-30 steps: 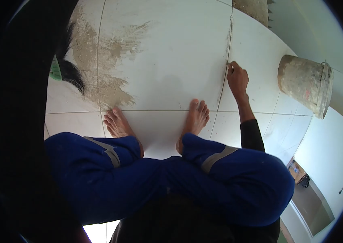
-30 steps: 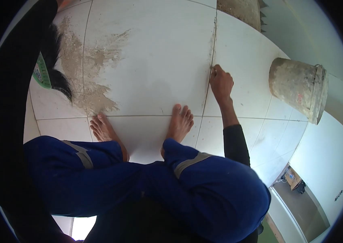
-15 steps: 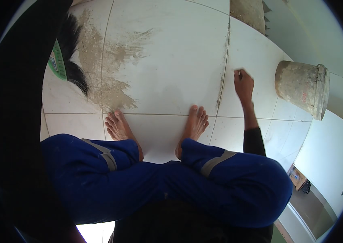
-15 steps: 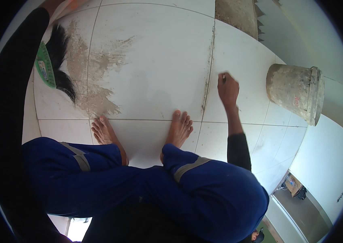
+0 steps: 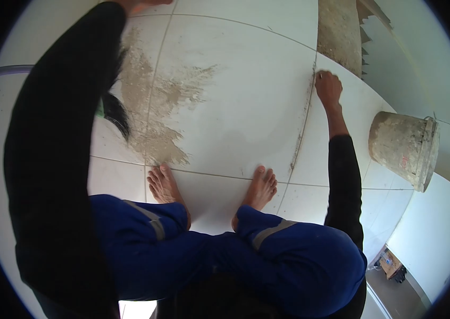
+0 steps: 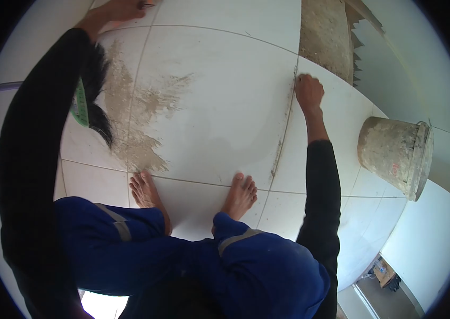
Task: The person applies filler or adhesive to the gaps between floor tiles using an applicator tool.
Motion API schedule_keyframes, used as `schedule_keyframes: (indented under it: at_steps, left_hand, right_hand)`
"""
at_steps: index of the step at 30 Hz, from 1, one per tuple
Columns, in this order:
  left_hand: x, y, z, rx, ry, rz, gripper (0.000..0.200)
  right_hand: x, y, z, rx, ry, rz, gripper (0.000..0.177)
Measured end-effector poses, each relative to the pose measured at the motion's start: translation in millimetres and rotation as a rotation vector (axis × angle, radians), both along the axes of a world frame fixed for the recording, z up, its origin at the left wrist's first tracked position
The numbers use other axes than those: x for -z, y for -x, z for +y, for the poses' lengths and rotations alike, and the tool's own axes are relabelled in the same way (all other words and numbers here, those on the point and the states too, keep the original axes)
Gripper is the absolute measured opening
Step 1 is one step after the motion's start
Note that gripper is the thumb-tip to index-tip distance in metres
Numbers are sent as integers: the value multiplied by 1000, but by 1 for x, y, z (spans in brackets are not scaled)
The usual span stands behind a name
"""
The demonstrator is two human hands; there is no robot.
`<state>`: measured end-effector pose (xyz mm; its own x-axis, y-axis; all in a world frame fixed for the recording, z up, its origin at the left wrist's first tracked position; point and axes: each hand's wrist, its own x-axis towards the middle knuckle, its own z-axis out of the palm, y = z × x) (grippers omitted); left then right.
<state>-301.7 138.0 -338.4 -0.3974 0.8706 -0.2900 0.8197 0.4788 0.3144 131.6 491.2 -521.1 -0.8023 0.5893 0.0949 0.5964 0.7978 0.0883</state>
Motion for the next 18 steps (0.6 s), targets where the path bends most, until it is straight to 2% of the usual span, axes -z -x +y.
schedule_keyframes:
  at_steps: [3,4,6,7,8,9,11,18]
  left_hand:
    - [-12,-39,67,-244,255,127,43]
    - [-19,-50,80,-266,264,138,43]
    - [-40,-82,97,-202,174,143,43]
    - [-45,-99,108,-167,124,144,43]
    - [-54,-105,106,-155,104,153,42]
    - [-58,-109,108,-140,86,157,42]
    - [-68,-114,111,-124,51,167,42]
    - [-68,-104,103,-128,0,127,41]
  right_hand:
    - [14,-47,-26,-93,-16,8,17]
    - [20,-66,-35,-128,-13,26,16]
    - [24,-102,-63,-168,11,55,13]
    - [30,-121,-74,-143,60,30,18]
    - [21,-131,-89,79,285,-169,25]
    - [-3,-121,-141,160,146,-195,22]
    - [-13,-135,-178,120,155,-123,21]
    - [-40,-184,-211,132,275,-109,17]
